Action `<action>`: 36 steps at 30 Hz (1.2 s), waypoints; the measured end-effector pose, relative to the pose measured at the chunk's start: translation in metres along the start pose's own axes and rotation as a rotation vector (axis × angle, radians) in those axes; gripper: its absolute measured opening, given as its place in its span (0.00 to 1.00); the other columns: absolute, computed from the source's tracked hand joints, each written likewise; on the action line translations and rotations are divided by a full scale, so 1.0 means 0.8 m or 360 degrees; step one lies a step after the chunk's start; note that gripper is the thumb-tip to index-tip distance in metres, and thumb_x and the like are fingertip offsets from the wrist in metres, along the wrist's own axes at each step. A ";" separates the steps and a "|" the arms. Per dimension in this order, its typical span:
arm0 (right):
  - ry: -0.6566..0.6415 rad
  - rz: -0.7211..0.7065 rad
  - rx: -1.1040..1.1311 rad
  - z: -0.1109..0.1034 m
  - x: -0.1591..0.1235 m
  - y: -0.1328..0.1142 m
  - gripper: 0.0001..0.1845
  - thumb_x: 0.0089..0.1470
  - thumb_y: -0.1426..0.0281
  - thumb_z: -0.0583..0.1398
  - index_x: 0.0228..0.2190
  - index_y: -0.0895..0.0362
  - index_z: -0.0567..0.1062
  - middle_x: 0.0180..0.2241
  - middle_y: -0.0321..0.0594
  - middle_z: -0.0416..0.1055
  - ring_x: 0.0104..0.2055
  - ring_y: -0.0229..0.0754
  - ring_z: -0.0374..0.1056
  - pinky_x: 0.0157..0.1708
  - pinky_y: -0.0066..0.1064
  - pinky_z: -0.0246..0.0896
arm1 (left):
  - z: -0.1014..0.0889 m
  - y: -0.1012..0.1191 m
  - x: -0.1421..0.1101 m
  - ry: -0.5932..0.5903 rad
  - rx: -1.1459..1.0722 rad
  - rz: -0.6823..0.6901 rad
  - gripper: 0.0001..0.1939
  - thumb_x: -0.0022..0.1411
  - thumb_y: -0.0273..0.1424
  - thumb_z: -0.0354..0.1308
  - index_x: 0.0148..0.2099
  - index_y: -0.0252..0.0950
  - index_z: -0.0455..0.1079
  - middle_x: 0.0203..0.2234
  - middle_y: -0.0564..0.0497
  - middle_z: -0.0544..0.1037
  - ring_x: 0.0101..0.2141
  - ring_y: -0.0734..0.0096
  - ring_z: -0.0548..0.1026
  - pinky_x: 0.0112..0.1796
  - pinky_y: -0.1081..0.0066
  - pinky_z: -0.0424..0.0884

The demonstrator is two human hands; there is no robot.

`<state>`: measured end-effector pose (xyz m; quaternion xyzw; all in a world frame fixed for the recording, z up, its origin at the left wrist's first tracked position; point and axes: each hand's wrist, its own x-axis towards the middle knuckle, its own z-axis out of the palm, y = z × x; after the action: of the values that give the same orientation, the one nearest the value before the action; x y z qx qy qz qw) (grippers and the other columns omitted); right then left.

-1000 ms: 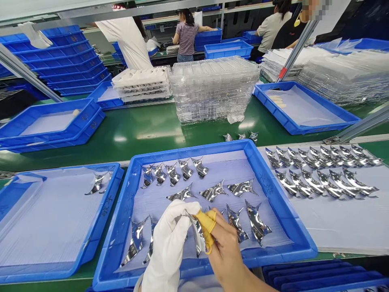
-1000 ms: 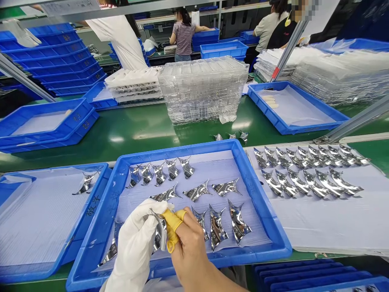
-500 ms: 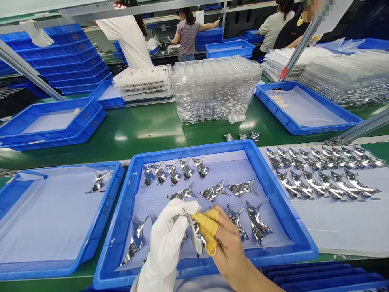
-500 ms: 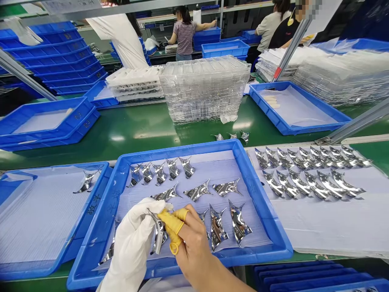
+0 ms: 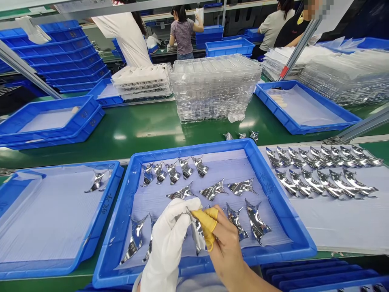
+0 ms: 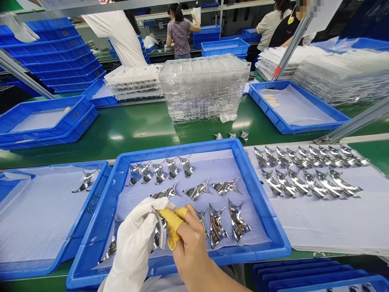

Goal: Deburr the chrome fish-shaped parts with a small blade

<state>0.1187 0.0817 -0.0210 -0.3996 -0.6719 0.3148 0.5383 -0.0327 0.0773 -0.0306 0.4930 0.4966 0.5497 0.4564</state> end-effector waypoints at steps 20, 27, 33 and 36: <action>0.0018 0.0050 0.0226 -0.005 -0.009 0.019 0.09 0.69 0.66 0.59 0.46 0.52 0.79 0.31 0.39 0.74 0.25 0.39 0.65 0.21 0.28 0.64 | 0.006 0.030 0.007 0.0251 0.0050 0.0204 0.10 0.67 0.31 0.65 0.49 0.45 0.82 0.41 0.49 0.84 0.42 0.66 0.82 0.43 0.71 0.78; 0.0011 -0.0278 -0.0133 -0.008 -0.002 0.017 0.11 0.66 0.79 0.57 0.37 0.54 0.76 0.27 0.37 0.75 0.27 0.40 0.69 0.31 0.31 0.73 | 0.015 0.022 0.016 0.0544 -0.0189 -0.0099 0.10 0.60 0.38 0.72 0.42 0.40 0.83 0.38 0.48 0.87 0.38 0.66 0.84 0.41 0.72 0.80; 0.0093 -0.0298 -0.0293 -0.014 0.000 0.013 0.11 0.62 0.83 0.60 0.39 0.54 0.76 0.28 0.39 0.78 0.28 0.41 0.72 0.30 0.31 0.73 | 0.009 0.024 0.017 0.0377 -0.0146 -0.0195 0.16 0.63 0.43 0.69 0.48 0.39 0.83 0.45 0.44 0.86 0.47 0.57 0.83 0.51 0.64 0.78; 0.0124 -0.0377 -0.0413 -0.017 0.002 0.011 0.11 0.61 0.83 0.60 0.39 0.56 0.76 0.29 0.40 0.79 0.29 0.42 0.75 0.34 0.32 0.75 | 0.012 0.027 0.017 0.0342 -0.0027 -0.0148 0.21 0.55 0.41 0.75 0.50 0.43 0.83 0.49 0.47 0.85 0.48 0.58 0.82 0.52 0.64 0.77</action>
<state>0.1333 0.0872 -0.0244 -0.3957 -0.7279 0.1442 0.5411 -0.0245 0.0898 -0.0075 0.4038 0.5602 0.5817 0.4298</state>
